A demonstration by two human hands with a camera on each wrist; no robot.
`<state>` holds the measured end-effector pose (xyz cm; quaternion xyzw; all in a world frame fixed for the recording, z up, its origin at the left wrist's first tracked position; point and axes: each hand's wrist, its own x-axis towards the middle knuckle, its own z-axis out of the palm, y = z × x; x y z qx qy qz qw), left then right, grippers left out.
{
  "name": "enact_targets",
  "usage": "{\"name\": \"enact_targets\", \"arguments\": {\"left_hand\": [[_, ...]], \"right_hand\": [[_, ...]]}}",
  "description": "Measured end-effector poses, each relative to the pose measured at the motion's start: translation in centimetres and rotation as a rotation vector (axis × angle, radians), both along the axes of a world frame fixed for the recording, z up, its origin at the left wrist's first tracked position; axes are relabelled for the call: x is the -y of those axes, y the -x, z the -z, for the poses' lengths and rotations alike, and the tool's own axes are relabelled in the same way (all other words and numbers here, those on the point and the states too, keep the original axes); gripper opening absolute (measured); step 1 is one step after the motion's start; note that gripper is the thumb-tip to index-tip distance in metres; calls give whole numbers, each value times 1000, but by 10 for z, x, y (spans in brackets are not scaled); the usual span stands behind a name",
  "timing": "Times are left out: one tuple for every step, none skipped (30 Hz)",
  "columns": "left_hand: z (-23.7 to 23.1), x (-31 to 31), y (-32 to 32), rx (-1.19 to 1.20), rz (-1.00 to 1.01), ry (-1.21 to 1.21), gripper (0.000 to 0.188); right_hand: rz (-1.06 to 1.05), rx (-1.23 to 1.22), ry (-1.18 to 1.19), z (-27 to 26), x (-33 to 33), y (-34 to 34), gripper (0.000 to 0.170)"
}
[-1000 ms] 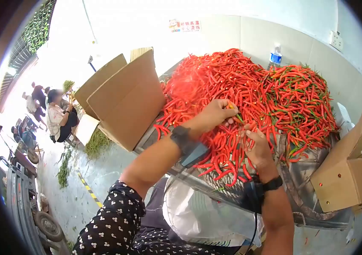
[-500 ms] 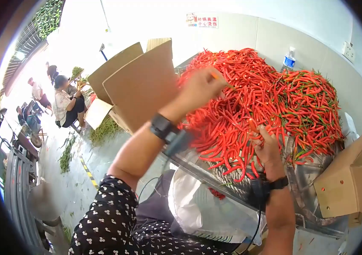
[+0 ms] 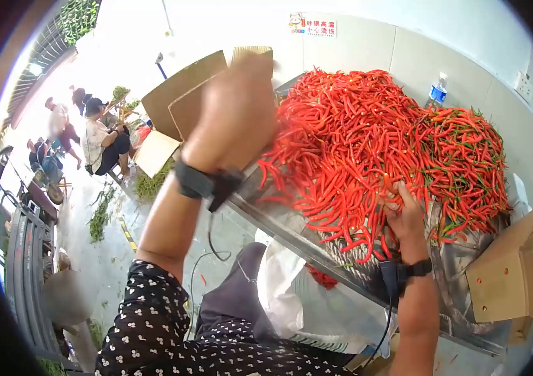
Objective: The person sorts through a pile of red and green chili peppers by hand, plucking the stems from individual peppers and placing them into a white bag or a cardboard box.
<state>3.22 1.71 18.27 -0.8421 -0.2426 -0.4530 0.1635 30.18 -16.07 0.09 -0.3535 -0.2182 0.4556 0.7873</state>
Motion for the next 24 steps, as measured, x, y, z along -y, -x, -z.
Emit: {"name": "enact_targets", "arguments": {"left_hand": [[14,19,-21,-39,104,231,30],[25,33,-39,-84,378,516,34],[53,27,-64,-137,564,498,38],[72,35,-84,-159,649,435,37],[86,50,-99,-181,735,372,37],[94,64,-110,-212,782,430,32],[100,75,-120,-243,828,487,27],[106,80,-130,-246,833,489,27],[110,84,-138,-256,832,515,22],[114,86,-143,-267,832,541,17],[119,87,-147,-274,836,542,17],[119,89,-149,-232,814,537,14],[119,92,-149,-189,789,532,12],[120,93,-149,-192,789,536,12],[118,92,-148,-214,802,527,14],[116,91,-146,-235,812,518,16],[115,88,-140,-233,806,519,16],[109,84,-126,-150,819,543,18],[106,78,-111,-68,831,563,20],[106,65,-95,-33,777,526,25],[104,53,-73,-91,684,540,24],[101,42,-50,-150,591,554,23],[100,35,-28,-204,500,593,22],[100,31,-8,-258,409,633,21]], "right_hand": [[2,4,7,1,0,-1,18],[-35,-1,-11,3,-1,-3,18],[-71,-7,-31,4,0,-5,18],[-65,-7,-30,5,0,-4,18],[-18,100,12,5,1,-1,15],[30,205,54,6,3,-1,14],[36,203,57,8,4,-3,14],[-2,300,22,10,4,-6,12],[-41,396,-12,13,4,-8,15],[-35,391,-11,15,4,-10,15],[-19,346,-5,16,3,-11,17],[-4,301,1,18,2,-12,21],[9,257,9,22,1,-13,25],[9,253,12,32,-3,-19,25],[143,482,63,36,-7,-20,18],[276,711,114,39,-11,-21,12],[269,711,112,39,-9,-27,12],[45,325,33,15,1,-16,10],[-175,-64,-45,2,4,-9,14],[-151,-41,-62,5,1,-10,19],[-160,-42,-65,6,0,-11,19],[-153,-77,-69,6,0,-11,18],[-146,-112,-72,6,-1,-10,18],[-111,-85,-61,2,1,-5,17]]}}
